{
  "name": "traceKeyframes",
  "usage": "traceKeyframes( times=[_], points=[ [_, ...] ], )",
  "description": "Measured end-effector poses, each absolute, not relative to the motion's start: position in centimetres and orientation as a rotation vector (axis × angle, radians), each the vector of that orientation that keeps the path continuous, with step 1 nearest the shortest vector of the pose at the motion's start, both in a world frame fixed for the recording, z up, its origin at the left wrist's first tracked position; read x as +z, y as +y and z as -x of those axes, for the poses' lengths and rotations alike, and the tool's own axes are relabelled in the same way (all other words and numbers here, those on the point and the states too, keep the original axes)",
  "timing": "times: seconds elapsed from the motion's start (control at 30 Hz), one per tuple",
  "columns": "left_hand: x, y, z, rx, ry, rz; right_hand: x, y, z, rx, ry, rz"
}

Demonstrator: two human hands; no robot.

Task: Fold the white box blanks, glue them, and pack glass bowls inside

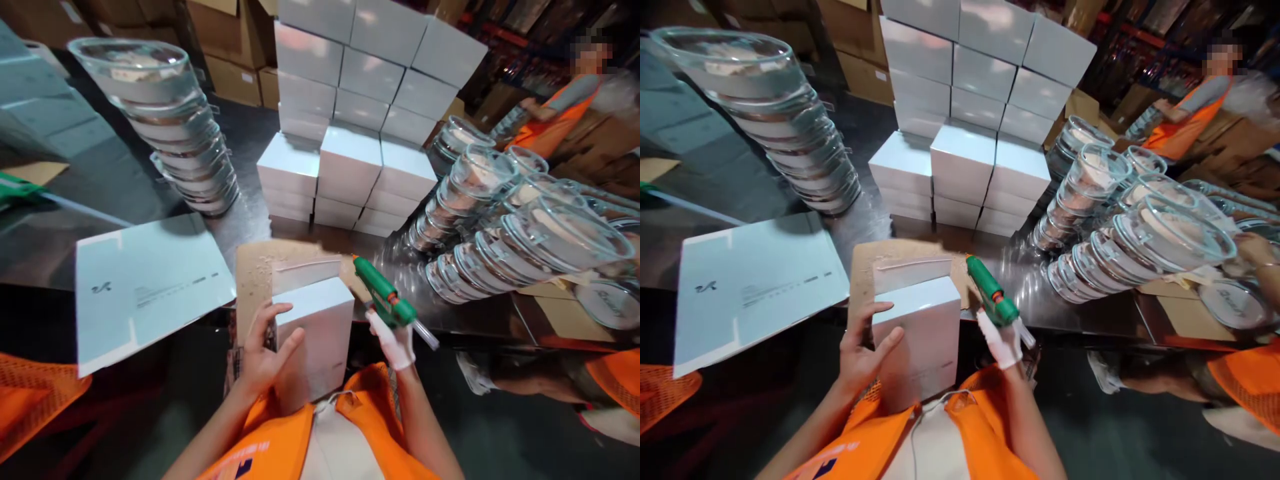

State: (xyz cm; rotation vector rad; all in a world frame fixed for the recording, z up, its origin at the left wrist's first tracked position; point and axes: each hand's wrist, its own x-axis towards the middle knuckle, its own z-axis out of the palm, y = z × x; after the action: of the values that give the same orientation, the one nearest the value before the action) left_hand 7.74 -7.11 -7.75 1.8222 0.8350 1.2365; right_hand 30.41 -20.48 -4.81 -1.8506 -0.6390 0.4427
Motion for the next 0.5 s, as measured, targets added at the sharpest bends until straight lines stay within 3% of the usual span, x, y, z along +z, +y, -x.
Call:
traceKeyframes(
  times=[0.17, 0.37, 0.5],
  points=[
    [-7.0, -6.7, -7.6, 1.28, 0.774, -1.764, -5.5, -16.3, -33.2, 0.714, -0.48, 1.846],
    [-7.5, -6.3, -7.6, 1.241, 0.689, -1.702, -1.0, -18.5, -33.4, 0.508, -0.479, 1.884],
    [-7.4, -7.0, -8.4, 1.198, 0.486, -1.676, 0.9, -17.4, -30.9, 0.911, -0.634, 1.539]
  ],
)
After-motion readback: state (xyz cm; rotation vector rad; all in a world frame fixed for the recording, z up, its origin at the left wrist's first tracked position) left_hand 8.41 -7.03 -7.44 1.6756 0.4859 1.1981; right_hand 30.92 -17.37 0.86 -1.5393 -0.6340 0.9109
